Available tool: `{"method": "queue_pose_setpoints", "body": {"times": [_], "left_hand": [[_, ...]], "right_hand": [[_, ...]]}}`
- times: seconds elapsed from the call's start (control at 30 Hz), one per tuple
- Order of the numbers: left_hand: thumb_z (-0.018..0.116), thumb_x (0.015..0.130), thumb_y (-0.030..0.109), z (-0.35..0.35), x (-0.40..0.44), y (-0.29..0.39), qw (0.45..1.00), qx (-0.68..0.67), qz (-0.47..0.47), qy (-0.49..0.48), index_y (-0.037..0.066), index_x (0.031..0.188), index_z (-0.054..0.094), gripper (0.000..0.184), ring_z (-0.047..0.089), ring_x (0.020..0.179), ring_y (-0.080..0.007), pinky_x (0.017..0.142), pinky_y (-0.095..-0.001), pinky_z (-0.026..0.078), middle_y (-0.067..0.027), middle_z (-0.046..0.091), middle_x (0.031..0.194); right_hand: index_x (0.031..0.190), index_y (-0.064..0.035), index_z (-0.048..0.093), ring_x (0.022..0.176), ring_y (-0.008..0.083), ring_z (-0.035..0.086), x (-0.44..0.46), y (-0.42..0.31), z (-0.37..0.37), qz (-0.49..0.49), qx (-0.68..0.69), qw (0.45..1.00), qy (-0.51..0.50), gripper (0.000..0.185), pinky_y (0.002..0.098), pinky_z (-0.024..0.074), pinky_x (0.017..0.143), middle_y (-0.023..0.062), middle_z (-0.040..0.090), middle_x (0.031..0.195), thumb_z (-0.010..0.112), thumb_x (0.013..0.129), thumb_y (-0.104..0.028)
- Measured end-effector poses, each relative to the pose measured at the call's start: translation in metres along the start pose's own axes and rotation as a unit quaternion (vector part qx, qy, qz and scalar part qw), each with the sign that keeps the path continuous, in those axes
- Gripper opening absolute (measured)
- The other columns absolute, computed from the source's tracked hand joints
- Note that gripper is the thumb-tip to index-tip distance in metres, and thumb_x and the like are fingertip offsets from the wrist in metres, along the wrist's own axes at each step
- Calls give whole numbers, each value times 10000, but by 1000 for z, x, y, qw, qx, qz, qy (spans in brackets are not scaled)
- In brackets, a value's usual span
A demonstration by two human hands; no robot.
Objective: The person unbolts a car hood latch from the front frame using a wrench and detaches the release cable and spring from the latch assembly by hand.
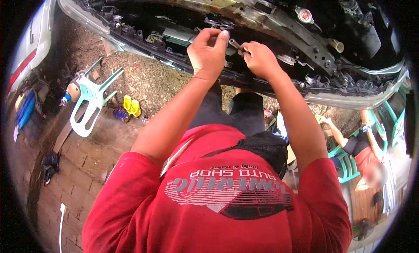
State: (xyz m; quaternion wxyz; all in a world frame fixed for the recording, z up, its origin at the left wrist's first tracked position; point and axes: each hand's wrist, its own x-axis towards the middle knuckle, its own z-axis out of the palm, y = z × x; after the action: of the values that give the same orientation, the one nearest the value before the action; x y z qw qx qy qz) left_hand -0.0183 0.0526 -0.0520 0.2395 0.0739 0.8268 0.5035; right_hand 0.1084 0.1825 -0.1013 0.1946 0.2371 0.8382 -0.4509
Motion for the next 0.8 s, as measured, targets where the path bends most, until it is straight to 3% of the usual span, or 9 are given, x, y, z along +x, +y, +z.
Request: {"method": "queue_pose_setpoints", "body": {"times": [0.07,0.13,0.2,0.23,0.33,0.4,0.53,0.67,0.8], "left_hand": [[747,925,100,-9,5,6,999,-30,-14,-15,28,935,727,75,651,721,-68,661,-224,507,7,722,829],[732,921,76,-22,8,14,979,-155,-101,-83,10,954,706,78,679,761,-100,696,-236,536,-31,726,846],[686,934,43,-35,15,13,971,-179,-120,-104,-10,994,675,80,704,797,-149,731,-259,568,-80,729,881],[661,945,35,-40,18,12,957,-225,-159,-91,-17,1023,659,94,708,801,-168,735,-271,575,-98,725,901],[605,951,0,-56,28,5,940,-252,-214,-84,-31,1065,628,121,714,844,-216,768,-307,590,-135,697,972],[589,940,-18,-63,33,1,935,-254,-236,-73,-31,1069,622,134,707,908,-219,789,-317,585,-120,670,971],[569,947,3,-76,34,4,931,-241,-258,-89,-14,1109,628,173,648,817,-171,744,-285,548,-70,632,910],[586,948,35,-87,25,15,934,-180,-257,-172,6,1140,633,200,567,746,-97,685,-225,473,-13,605,859],[602,953,101,-112,10,22,952,-92,-210,-201,42,1179,643,237,542,771,-67,675,-227,440,24,597,859]], "right_hand": [[1033,-63,696,953,410,649,-6,-1,4,-20,46,998,37,175,481,506,844,187,692,1005,637,897,-154],[999,-56,689,903,365,666,-12,1,14,-37,95,992,71,142,453,510,815,159,703,960,628,890,-123],[943,-58,674,849,224,650,-14,-2,19,88,436,892,78,107,372,499,781,80,683,883,600,866,-53],[900,-56,656,847,139,608,-16,-6,17,83,517,845,106,112,312,475,770,24,644,852,571,844,-8],[928,-39,666,829,153,616,-11,-10,11,90,590,794,119,131,312,479,779,35,648,858,564,861,9],[1020,-16,673,812,148,612,-10,-13,4,92,584,798,114,163,299,490,794,35,643,867,564,901,6],[1168,0,650,812,144,621,-19,-41,-18,91,477,872,66,210,293,521,786,34,634,879,561,985,-52],[1172,-13,645,838,150,652,-29,-113,-40,144,607,781,-31,189,311,543,781,47,649,897,581,1016,-98],[1168,-11,667,842,129,634,-8,-139,-27,116,593,795,-52,203,286,513,753,45,651,887,597,999,-100]]}}
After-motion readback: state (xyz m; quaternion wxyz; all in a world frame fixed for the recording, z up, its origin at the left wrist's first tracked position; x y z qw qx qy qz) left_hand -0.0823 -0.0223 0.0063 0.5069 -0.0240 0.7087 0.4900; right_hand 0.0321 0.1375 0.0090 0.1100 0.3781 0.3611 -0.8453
